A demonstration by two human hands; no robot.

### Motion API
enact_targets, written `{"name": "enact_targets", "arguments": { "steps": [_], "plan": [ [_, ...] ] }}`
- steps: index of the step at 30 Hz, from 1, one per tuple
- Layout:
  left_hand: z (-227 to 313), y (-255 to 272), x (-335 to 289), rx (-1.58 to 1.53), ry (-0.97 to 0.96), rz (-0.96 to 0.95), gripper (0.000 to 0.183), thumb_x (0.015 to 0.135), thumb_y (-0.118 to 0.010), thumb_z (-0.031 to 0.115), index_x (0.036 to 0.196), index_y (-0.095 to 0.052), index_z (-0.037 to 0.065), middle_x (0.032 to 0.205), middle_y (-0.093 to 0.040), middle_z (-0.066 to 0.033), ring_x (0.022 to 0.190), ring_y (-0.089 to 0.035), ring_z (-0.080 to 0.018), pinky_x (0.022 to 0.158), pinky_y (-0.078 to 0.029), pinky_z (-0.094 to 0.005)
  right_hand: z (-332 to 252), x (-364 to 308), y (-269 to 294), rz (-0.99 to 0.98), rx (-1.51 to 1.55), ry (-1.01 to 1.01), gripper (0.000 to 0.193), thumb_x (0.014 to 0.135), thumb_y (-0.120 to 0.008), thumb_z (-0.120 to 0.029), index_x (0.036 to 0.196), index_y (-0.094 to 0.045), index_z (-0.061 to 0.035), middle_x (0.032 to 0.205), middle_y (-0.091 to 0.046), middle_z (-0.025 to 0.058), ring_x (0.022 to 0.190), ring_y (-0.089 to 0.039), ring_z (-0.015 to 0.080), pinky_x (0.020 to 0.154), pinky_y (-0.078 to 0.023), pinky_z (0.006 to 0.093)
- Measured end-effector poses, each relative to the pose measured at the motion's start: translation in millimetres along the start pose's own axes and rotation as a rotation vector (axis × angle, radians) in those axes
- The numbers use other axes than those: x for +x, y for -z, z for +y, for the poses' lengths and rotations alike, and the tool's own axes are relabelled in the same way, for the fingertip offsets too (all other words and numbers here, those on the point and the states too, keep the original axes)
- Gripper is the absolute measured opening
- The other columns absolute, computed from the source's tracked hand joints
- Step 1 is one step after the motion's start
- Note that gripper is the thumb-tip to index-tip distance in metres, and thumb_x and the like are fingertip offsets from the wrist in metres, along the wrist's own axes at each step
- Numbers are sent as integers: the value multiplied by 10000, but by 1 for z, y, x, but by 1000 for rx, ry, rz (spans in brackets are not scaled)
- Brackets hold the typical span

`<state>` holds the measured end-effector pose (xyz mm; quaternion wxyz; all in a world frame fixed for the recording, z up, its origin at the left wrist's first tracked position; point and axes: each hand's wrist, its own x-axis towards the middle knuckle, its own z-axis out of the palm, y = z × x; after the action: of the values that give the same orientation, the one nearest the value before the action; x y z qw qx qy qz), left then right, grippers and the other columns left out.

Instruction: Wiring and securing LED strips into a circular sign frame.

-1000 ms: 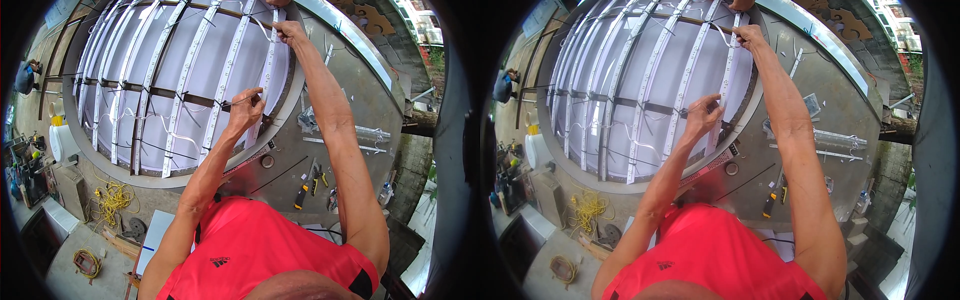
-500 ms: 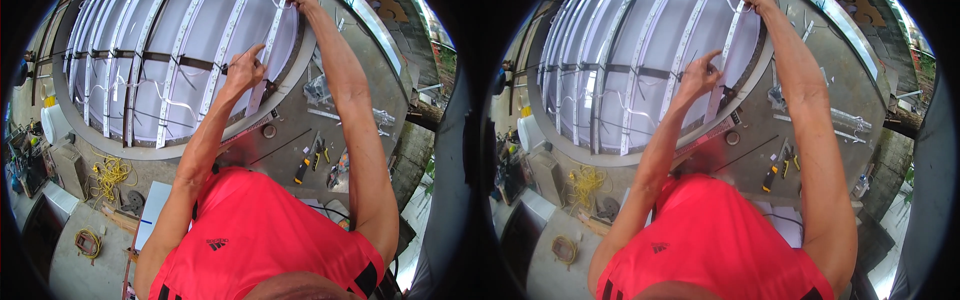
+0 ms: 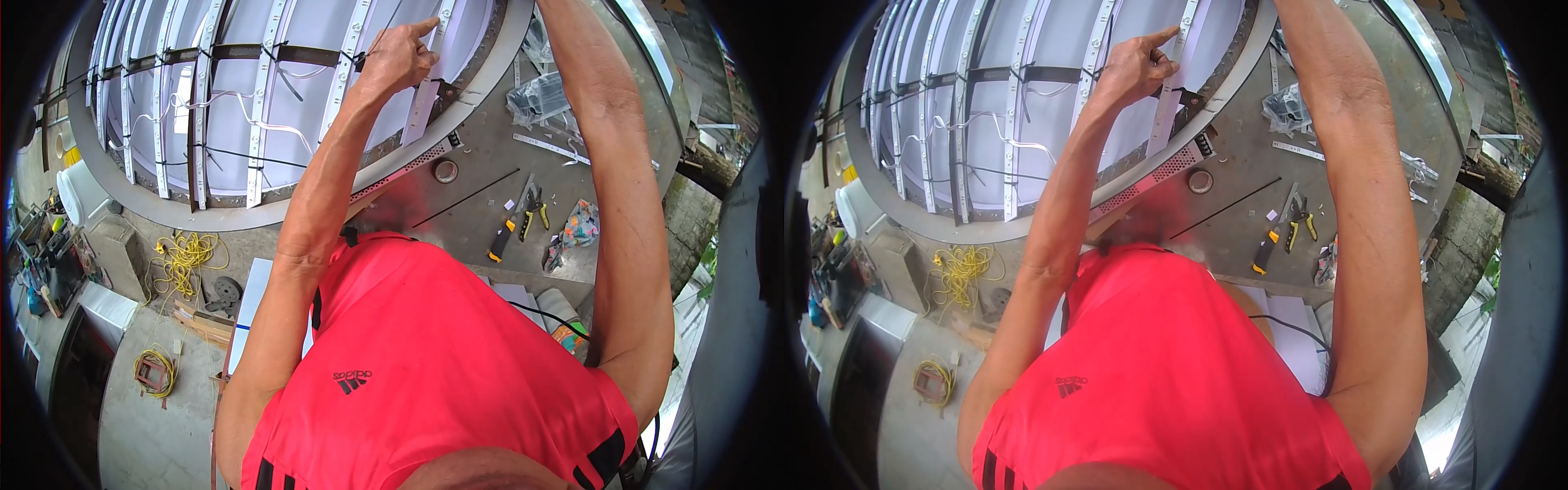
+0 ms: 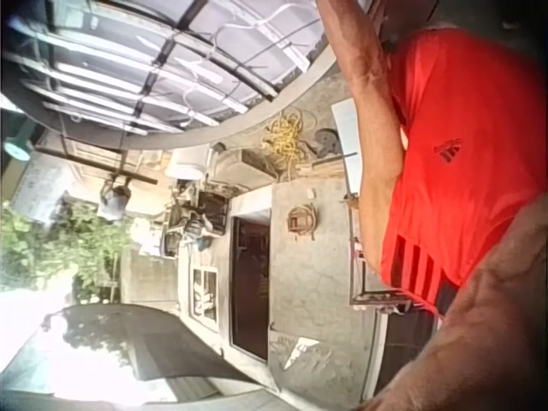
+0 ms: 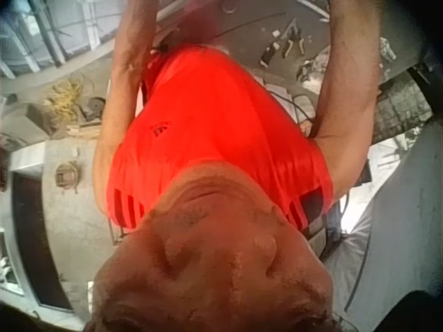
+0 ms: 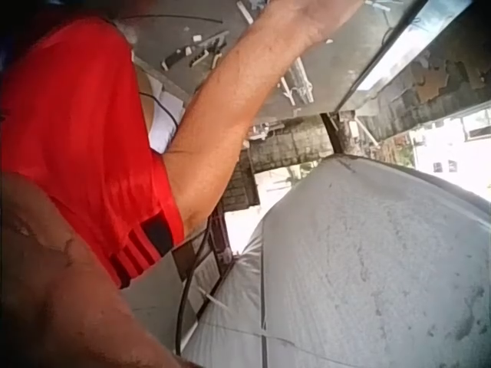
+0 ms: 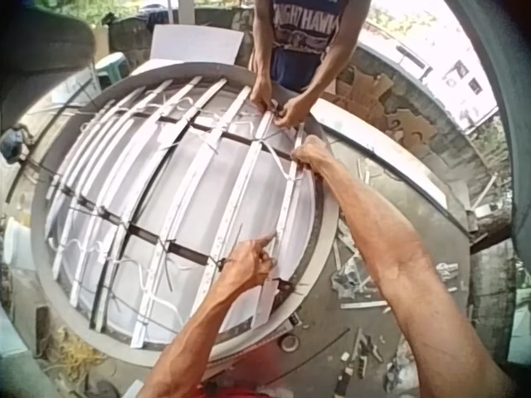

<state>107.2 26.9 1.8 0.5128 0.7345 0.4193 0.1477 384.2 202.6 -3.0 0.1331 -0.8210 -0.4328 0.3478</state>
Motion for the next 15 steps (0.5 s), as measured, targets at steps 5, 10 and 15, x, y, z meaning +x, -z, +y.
{"name": "enact_targets", "arguments": {
  "steps": [5,10,15],
  "plan": [
    [0,0,2,133,-132,103,599,752,-719,155,1332,-587,82,699,-638,-173,642,-651,-334,658,-515,-397,-2,14,10,150,-121,168,279,737,-772,-280,779,-731,-7,709,-697,119,609,-670,213,558,-529,338],
    [6,6,-10,47,-34,54,560,774,-679,124,1317,-583,24,683,-644,-148,629,-638,-285,652,-489,-378,-25,-19,4,94,-143,-91,190,698,-695,-214,764,-757,-47,787,-725,112,840,-714,240,748,-548,356],
    [15,7,-13,50,-44,38,570,780,-670,112,1331,-565,9,678,-642,-136,641,-638,-263,670,-490,-366,-9,-25,12,81,148,-115,192,755,-773,-208,738,-747,-18,668,-693,69,557,-623,138,534,-498,289]
  ]
}}
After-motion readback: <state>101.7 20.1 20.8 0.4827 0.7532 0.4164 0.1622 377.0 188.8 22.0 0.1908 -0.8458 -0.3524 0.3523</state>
